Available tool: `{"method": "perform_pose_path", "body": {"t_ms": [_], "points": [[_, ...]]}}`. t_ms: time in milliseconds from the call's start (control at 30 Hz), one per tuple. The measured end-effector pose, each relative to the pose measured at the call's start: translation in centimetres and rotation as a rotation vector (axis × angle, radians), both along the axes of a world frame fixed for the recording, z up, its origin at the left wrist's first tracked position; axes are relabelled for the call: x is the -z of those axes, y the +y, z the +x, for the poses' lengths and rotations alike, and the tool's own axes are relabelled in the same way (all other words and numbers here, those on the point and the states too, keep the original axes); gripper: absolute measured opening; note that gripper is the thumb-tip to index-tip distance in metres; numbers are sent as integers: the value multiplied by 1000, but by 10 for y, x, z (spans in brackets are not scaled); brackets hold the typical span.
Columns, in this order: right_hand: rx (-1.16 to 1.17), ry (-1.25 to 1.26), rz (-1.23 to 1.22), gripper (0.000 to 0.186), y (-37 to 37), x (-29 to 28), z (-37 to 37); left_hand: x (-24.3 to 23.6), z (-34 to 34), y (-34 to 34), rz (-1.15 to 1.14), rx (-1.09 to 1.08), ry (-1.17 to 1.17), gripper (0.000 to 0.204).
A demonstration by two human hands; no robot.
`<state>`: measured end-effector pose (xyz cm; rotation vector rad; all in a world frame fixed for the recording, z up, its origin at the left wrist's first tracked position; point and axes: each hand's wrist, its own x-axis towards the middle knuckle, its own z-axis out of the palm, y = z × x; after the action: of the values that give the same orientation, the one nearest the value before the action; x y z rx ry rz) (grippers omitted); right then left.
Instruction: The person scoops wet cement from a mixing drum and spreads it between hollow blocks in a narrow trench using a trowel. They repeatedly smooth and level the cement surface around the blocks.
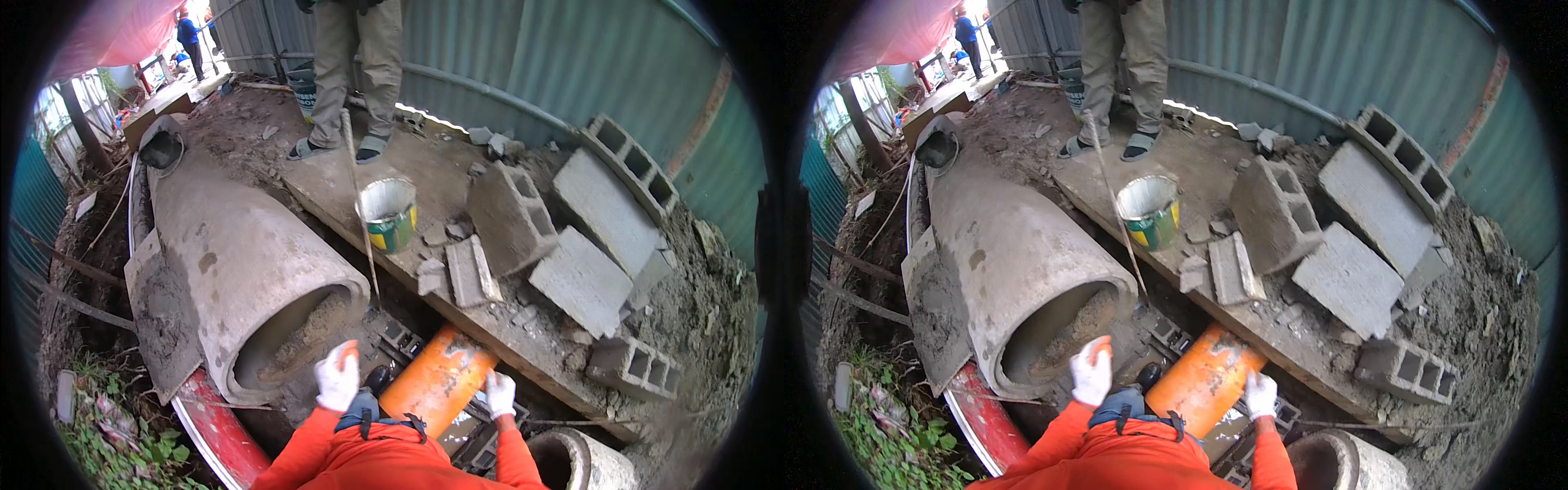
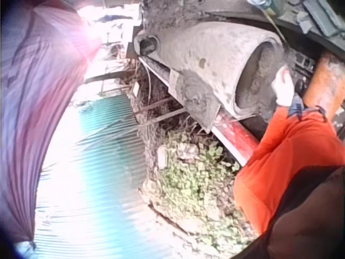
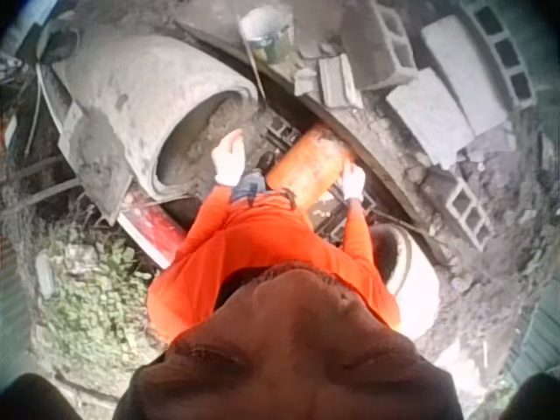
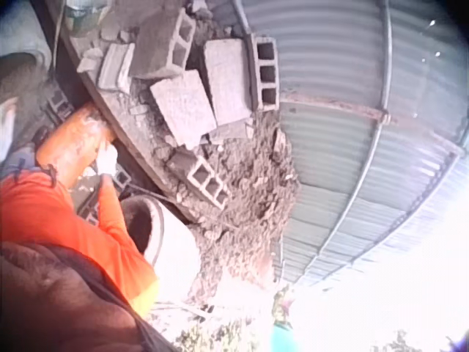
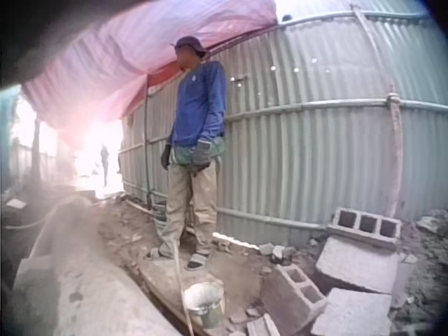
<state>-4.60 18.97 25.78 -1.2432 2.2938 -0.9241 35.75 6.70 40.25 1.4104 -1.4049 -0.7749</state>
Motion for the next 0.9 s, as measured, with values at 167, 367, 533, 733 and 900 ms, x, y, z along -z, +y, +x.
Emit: {"method": "perform_pose_path", "body": {"t_ms": [167, 367, 533, 733, 900], "points": [[335, -334, -16, 51, 42, -20, 23, -48, -26, -116, -420, 220, 8, 32], [208, 53, 251, 39, 28, -77, 80, -148, 27, -278, -629, 75, -121, 36], [-112, -321, 70, 31, -102, -63, 140, -68, 200, -354, -513, -144, -774, 37], [-417, -206, 222, 47, -171, -64, 182, 5, 360, -321, -131, -146, -1084, 55], [-304, -378, 314, 31, -135, -57, 190, 19, 353, -306, -153, -138, -1065, 63]]}}
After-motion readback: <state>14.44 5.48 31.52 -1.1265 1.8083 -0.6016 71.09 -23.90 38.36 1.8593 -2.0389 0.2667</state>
